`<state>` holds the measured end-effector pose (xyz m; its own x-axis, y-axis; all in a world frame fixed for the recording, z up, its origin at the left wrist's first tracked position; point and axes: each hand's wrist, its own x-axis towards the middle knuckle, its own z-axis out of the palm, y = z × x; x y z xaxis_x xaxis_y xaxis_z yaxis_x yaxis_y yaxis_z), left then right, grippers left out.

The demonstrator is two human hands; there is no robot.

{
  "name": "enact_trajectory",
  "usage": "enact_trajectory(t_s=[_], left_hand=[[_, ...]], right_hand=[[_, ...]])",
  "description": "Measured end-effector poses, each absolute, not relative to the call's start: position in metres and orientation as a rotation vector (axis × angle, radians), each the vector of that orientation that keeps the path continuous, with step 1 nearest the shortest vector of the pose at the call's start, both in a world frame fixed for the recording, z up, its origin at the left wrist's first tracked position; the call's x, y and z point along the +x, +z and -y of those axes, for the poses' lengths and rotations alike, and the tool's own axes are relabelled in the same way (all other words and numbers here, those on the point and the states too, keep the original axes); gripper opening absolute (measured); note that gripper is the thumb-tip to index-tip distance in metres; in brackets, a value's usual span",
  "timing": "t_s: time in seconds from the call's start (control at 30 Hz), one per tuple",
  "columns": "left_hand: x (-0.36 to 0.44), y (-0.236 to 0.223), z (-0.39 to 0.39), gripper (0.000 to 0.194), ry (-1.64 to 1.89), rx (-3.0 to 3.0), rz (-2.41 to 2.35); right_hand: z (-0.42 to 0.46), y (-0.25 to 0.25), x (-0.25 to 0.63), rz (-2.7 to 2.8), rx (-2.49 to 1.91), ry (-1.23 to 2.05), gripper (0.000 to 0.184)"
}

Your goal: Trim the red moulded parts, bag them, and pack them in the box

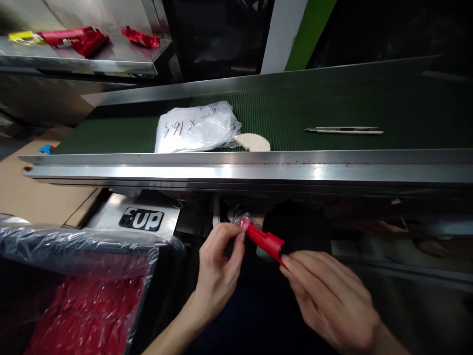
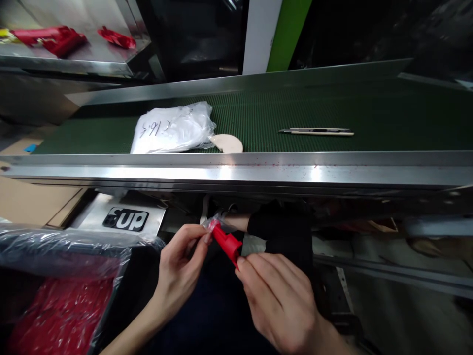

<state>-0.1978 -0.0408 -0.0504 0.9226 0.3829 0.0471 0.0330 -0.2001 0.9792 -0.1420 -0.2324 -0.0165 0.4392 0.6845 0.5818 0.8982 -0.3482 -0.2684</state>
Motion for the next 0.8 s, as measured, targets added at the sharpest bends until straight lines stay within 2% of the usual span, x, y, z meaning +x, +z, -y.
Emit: enact_trajectory(t_s=[0.1, 0.2, 0.3, 0.4, 0.47, 0.57, 0.7, 0.8], left_hand=[[-0.201, -0.064, 0.047, 0.007, 0.374, 1.721, -0.381], [-0.204, -0.075, 0.054, 0.004, 0.405, 1.711, -0.393], [-0.206, -0.076, 0.059, 0.006, 0.393, 1.724, -0.355], [-0.208, -0.070, 0.055, 0.007, 0.388, 1.753, -0.315], [-0.209, -0.065, 0.048, 0.008, 0.405, 1.777, -0.305], [-0.210, -0.058, 0.036, 0.010, 0.413, 1.829, -0.299], [-0.224, -0.046, 0.038, 0.013, 0.346, 1.924, -0.134], [-0.238, -0.038, 0.047, 0.014, 0.369, 2.011, 0.006]], right_hand=[[0.217, -0.029, -0.159, 0.788, -2.121, -0.459, 0.029], [0.200, -0.046, -0.175, 0.264, -1.954, -0.198, 0.012], [0.193, -0.061, -0.182, 0.046, -1.770, -0.027, 0.014], [0.202, -0.066, -0.173, 0.352, -1.909, -0.141, 0.019], [0.215, -0.061, -0.159, 0.774, -2.000, -0.246, 0.032], [0.230, -0.047, -0.138, 1.333, -2.044, -0.156, 0.045], [0.230, -0.040, -0.128, 1.642, -2.068, 0.030, 0.045], [0.230, -0.056, -0.137, 1.669, -1.958, 0.044, 0.039]])
